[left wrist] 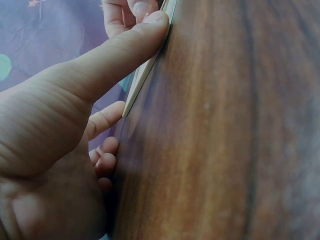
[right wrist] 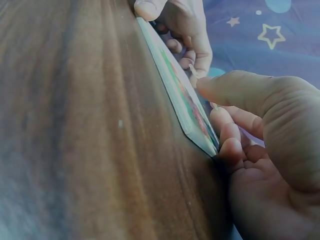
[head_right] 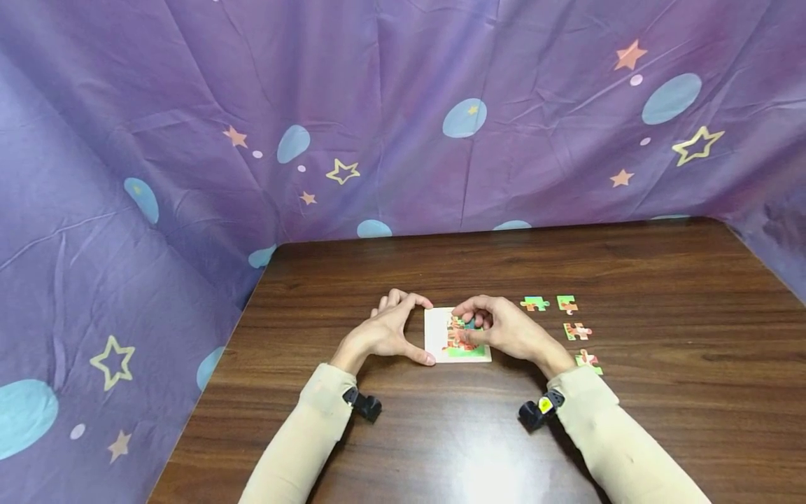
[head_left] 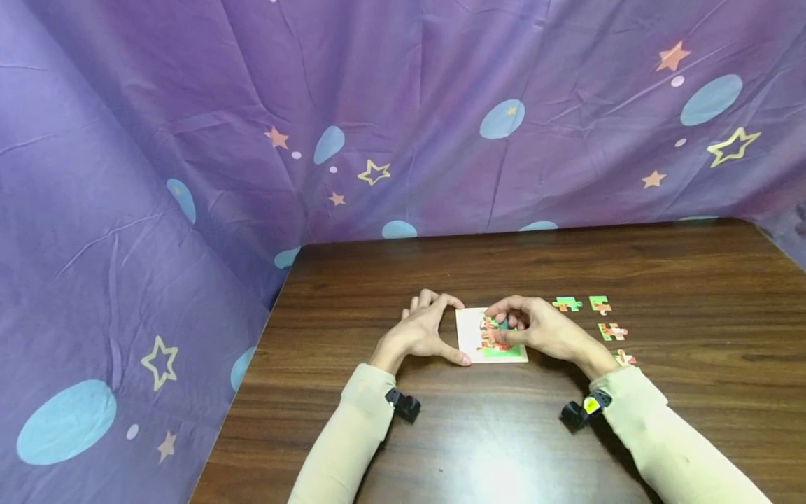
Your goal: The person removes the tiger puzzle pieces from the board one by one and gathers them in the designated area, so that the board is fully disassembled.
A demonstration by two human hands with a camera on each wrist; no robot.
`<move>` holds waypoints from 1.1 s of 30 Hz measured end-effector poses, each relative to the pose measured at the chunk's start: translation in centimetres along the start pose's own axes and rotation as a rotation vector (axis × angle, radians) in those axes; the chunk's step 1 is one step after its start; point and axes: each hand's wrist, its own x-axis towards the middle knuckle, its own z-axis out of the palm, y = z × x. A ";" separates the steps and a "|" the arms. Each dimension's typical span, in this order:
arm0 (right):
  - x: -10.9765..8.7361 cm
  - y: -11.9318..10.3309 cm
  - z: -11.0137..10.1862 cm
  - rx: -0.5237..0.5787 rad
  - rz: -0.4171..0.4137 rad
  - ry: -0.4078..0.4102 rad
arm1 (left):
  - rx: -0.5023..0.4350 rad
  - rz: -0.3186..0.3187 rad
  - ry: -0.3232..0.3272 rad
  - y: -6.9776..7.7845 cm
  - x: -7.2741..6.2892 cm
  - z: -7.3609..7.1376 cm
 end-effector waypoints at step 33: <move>-2.7 -5.2 -9.2 -0.004 -0.141 0.297 | 0.021 -0.003 -0.007 0.3 -0.4 -0.4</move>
